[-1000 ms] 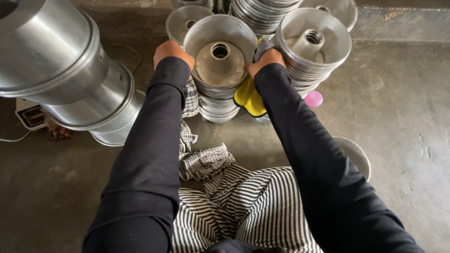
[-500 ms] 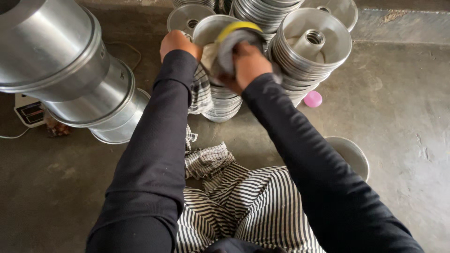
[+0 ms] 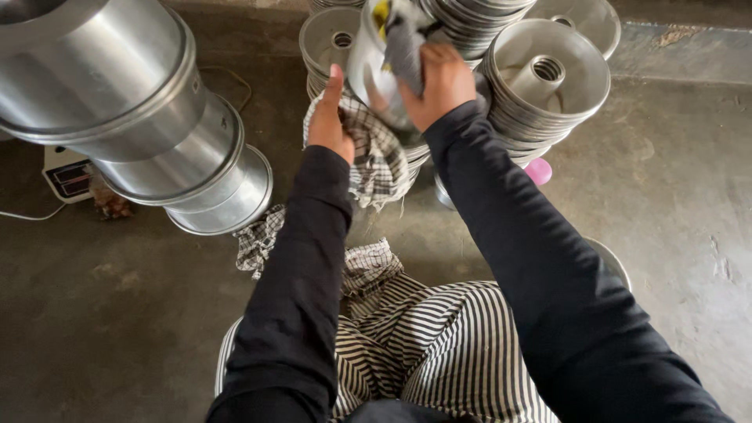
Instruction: The person sits on the floor and wipes multiple metal funnel-shaped parts using a yellow cloth and a checkered cloth. They handle each part one at a time, wiping the interior and exterior surfaces, then place them back into stacks.
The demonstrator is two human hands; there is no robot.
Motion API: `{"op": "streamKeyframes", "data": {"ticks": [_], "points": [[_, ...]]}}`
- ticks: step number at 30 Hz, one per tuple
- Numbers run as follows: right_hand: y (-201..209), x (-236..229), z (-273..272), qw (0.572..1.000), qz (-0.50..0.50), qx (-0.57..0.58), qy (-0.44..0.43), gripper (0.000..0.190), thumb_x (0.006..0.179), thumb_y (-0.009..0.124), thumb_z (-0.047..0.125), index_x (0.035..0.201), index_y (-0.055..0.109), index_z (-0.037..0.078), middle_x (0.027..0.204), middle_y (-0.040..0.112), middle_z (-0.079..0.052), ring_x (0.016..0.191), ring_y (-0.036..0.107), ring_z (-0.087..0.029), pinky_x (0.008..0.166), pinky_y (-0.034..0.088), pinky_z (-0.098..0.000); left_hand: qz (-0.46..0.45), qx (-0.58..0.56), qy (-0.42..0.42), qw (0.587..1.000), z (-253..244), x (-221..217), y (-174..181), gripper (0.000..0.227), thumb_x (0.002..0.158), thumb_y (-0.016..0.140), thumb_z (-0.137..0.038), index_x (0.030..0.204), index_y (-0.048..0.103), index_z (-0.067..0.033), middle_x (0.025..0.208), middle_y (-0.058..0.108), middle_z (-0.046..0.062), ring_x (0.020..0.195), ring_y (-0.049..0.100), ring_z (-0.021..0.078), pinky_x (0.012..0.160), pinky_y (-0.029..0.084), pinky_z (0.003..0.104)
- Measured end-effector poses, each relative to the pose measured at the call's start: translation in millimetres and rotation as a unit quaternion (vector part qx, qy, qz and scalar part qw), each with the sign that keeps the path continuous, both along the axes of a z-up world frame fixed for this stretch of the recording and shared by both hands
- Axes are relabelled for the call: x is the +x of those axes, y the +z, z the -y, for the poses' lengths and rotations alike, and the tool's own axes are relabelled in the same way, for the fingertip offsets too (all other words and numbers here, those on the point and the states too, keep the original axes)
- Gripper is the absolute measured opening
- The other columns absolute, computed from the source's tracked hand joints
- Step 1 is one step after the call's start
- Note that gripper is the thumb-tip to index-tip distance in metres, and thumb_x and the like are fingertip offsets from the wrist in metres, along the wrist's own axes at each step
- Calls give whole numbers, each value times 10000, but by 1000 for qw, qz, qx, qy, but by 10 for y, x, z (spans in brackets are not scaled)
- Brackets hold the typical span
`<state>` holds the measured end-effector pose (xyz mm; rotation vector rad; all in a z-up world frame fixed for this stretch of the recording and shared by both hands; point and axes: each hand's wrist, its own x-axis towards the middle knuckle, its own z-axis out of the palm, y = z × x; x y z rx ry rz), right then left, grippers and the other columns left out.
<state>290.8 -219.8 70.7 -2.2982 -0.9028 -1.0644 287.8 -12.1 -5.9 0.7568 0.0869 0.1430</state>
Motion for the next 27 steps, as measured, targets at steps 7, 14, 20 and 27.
{"op": "streamKeyframes", "data": {"ticks": [7,14,20,27], "points": [[500,-170,27,989,-25,134,64,199,965,740,123,1105,703,-13,921,719,-220,853,722,-433,761,583,-467,101,-136,-53,984,-138,-158,-247,549,862,460,-17,1410,484,19,1333,598,182,1185,607,340,1019,562,478],[728,-378,-36,991,55,51,113,218,937,730,108,1088,681,-41,987,701,-244,909,683,-447,829,561,-479,157,23,7,987,-288,127,-665,438,1013,523,12,1443,505,-66,1304,653,98,1129,665,204,960,558,339],[628,-629,-208,994,-52,9,100,327,952,793,248,1001,693,-60,816,683,-232,753,684,-424,736,553,-465,208,138,-40,967,-273,451,-1156,388,1036,548,-52,1421,517,-15,1311,639,122,1152,651,214,988,552,353],[536,-935,-203,973,-141,77,164,271,961,714,211,975,692,-59,826,713,-195,688,701,-328,664,569,-407,302,242,-34,922,-366,603,-1517,435,1005,552,-89,1427,482,-9,1374,609,151,1231,633,240,1065,536,372]]}}
